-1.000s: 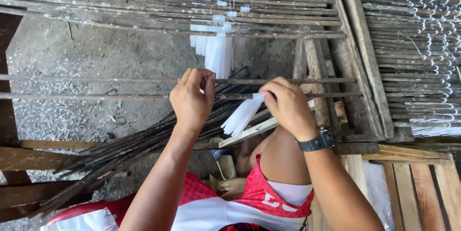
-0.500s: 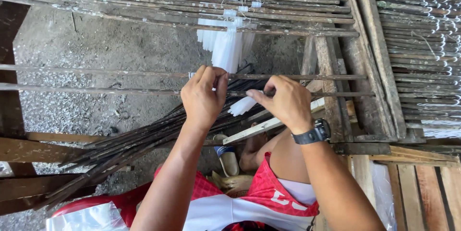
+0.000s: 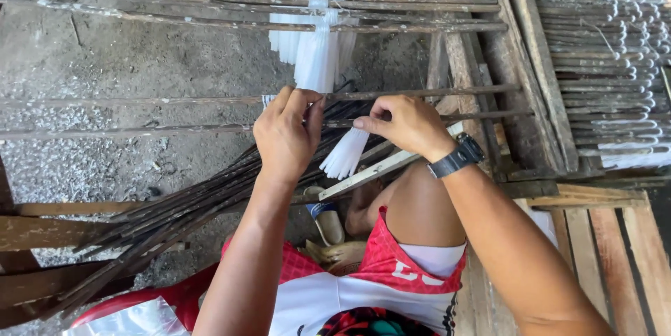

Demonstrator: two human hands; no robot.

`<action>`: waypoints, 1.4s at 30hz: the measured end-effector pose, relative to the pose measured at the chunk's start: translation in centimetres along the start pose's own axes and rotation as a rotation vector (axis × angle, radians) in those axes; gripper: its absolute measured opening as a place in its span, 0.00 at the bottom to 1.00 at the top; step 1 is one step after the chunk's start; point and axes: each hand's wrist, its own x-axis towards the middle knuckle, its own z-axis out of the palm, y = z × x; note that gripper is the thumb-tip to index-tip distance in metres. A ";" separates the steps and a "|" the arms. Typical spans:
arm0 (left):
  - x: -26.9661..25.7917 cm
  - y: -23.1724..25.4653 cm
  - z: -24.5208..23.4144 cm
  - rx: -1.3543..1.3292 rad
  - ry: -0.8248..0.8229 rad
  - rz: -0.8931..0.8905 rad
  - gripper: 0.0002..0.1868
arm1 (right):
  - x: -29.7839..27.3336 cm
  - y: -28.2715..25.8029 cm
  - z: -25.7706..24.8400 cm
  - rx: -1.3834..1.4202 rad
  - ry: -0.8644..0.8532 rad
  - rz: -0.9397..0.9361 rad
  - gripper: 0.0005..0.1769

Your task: The person ties wicks onto wooden sticks by hand and then places bundles of prepared wicks into a wooden crate.

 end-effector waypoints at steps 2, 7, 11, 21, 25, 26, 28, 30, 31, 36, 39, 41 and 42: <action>-0.1 0.0 0.1 0.000 -0.022 0.008 0.04 | 0.2 1.0 0.5 0.053 0.011 -0.016 0.19; -0.3 -0.2 0.2 0.011 -0.041 0.012 0.03 | 1.2 2.8 1.4 0.129 0.064 -0.124 0.07; -0.3 -0.2 0.1 0.025 -0.059 0.003 0.03 | 0.6 2.5 1.9 -0.104 0.165 -0.260 0.07; -0.4 -0.2 -0.1 0.038 -0.093 0.004 0.03 | -0.9 0.8 2.4 -0.504 0.394 -0.495 0.04; 0.2 0.4 -0.7 -0.077 -0.075 0.009 0.03 | -0.3 3.5 3.7 0.057 0.458 -0.470 0.04; 0.3 0.5 -1.0 -0.071 -0.067 0.011 0.03 | -0.5 3.3 3.4 0.056 0.461 -0.480 0.04; 0.3 0.7 -1.6 -0.239 -0.118 -0.004 0.03 | -1.3 3.0 3.2 0.243 0.434 -0.458 0.06; 0.1 0.7 -1.9 -0.260 -0.151 0.004 0.03 | -1.5 3.1 3.1 0.268 0.413 -0.456 0.07; 0.1 0.6 -2.1 -0.285 -0.185 0.021 0.03 | -1.5 3.0 2.9 0.292 0.403 -0.451 0.07; 0.1 0.5 -1.5 -0.220 -0.206 0.127 0.05 | -1.5 3.1 2.9 0.322 0.416 -0.485 0.06; 0.0 0.9 -0.9 -0.192 -0.193 0.158 0.08 | -1.5 3.0 2.9 0.318 0.423 -0.487 0.06; -0.2 1.0 -0.5 -0.183 -0.176 0.162 0.08 | -1.6 3.0 2.9 0.318 0.417 -0.484 0.06; -0.3 0.8 -0.3 -0.170 -0.174 0.164 0.09 | -1.7 3.0 2.9 0.316 0.414 -0.478 0.06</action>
